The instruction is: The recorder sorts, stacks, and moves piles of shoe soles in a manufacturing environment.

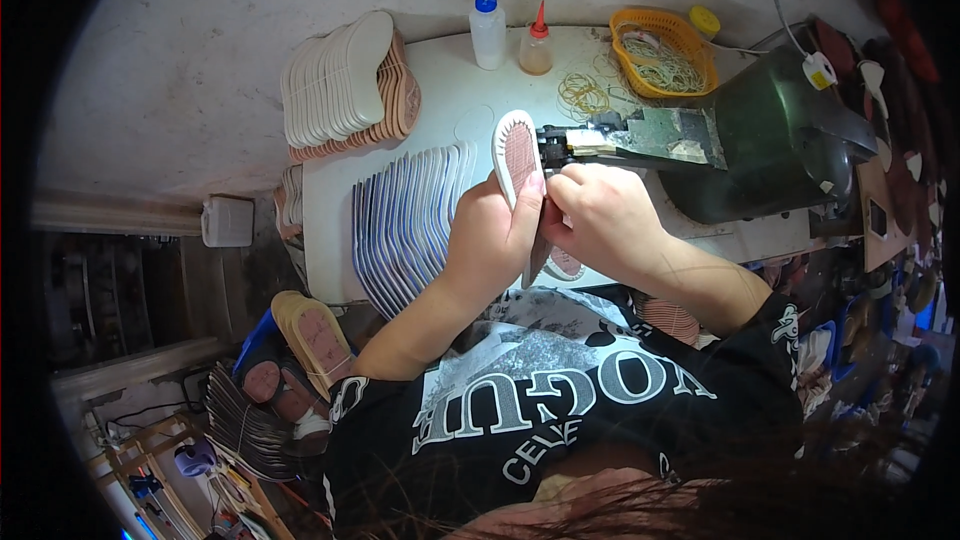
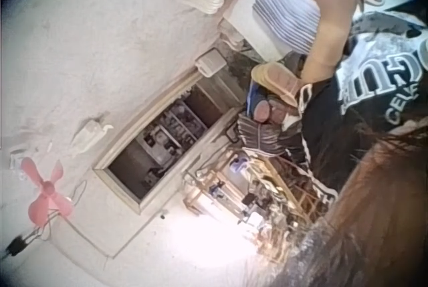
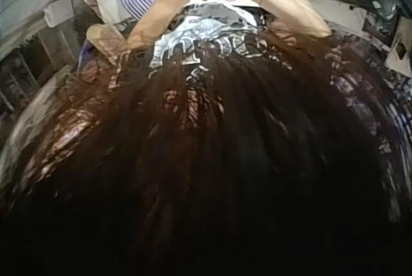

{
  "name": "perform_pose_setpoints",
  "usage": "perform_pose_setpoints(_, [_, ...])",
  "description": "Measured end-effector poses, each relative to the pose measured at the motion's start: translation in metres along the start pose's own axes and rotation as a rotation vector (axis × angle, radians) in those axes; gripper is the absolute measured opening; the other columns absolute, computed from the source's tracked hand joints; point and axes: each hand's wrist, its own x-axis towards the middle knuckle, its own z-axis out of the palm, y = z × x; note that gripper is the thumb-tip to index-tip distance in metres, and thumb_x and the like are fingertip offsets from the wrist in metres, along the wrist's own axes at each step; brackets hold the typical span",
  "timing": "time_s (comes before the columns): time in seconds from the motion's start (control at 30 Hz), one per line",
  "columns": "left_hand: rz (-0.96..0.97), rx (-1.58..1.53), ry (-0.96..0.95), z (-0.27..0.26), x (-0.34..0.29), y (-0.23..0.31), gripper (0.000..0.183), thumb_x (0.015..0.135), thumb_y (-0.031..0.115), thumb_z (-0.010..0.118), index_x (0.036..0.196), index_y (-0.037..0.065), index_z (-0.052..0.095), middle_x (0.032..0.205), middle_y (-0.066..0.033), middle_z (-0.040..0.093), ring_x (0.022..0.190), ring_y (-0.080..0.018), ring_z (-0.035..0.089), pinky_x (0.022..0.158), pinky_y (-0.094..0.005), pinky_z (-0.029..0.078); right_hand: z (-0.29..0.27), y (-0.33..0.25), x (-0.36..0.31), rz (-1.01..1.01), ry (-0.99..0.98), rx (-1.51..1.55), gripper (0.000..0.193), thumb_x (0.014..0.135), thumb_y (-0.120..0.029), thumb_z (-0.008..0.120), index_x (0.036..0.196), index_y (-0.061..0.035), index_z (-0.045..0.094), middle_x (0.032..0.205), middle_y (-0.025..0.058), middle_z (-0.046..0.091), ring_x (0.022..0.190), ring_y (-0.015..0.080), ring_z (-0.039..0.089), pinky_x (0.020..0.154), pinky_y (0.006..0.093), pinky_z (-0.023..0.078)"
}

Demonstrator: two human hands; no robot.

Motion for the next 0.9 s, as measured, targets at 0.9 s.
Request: perform_pose_setpoints(0.9, [-0.053, 0.27, 0.254, 0.071, 0.116, -0.094, 0.041, 0.074, 0.04, 0.073, 0.067, 0.003, 0.057, 0.097, -0.0134, 0.054, 0.1, -0.0325, 0.049, 0.086, -0.0432, 0.039, 0.047, 0.049, -0.068, 0.796, 0.339, 1.428, 0.024, 0.094, -0.016, 0.056, 0.104, 0.0048, 0.06, 0.096, 0.0051, 0.065, 0.083, 0.0071, 0.058, 0.077, 0.0228, 0.045])
